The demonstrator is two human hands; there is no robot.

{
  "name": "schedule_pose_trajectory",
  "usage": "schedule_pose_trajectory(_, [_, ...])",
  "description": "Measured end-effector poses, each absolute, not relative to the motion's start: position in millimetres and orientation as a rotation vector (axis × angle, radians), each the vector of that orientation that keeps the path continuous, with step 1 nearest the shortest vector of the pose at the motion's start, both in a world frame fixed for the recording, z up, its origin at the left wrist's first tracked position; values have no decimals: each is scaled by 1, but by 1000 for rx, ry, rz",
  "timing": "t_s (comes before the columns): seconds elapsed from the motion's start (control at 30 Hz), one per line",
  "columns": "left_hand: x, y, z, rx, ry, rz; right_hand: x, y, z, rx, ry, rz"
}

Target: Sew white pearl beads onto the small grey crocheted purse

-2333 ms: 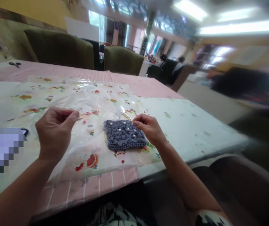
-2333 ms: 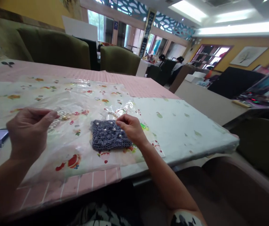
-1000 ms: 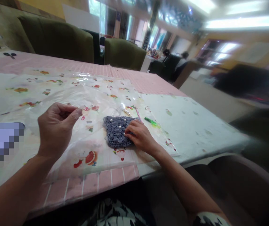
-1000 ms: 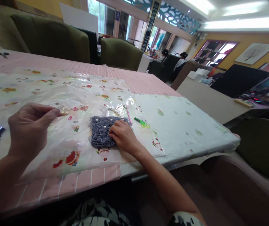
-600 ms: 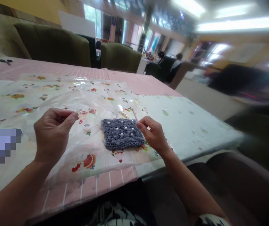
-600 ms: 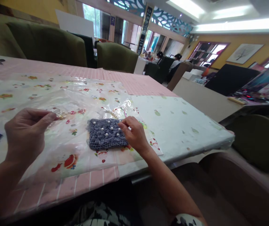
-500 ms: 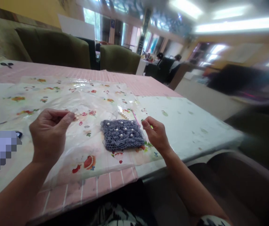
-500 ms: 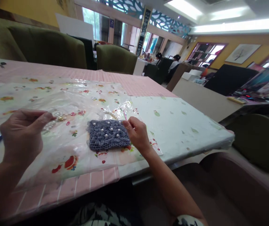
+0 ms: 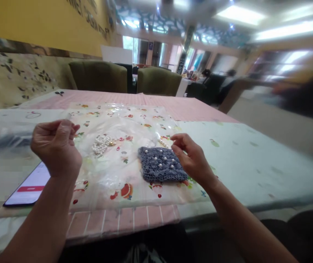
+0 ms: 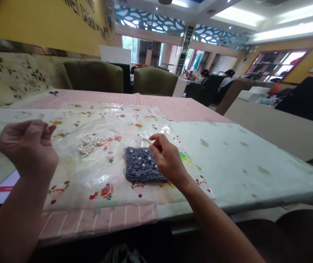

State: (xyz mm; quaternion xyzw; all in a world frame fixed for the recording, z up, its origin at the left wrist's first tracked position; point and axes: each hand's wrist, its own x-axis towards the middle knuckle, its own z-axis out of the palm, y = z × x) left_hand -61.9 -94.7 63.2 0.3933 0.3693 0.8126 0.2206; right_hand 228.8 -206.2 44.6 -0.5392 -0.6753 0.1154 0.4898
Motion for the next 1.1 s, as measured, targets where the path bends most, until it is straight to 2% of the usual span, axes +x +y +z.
schedule_pose_trajectory(0.23, [-89,-91,74,993,691,2432,163,-154,57,-1190,-2068,320])
schedule_pose_trajectory(0.43, [-66,-98,58,1088,584,2200,109,-68,25,-1645,-2355,163])
schedule_pose_trajectory(0.7, [-56,-99,40,1238,567,2094,82,2,-4,-1851,-2385,197])
schedule_pose_trajectory(0.93, [-58,-98,37,1291,595,2077,80,12,-10,-1849,-2292,325])
schedule_pose_trajectory(1.1, [-56,-98,37,1258,593,2074,89,2,3,-1713,-2115,551])
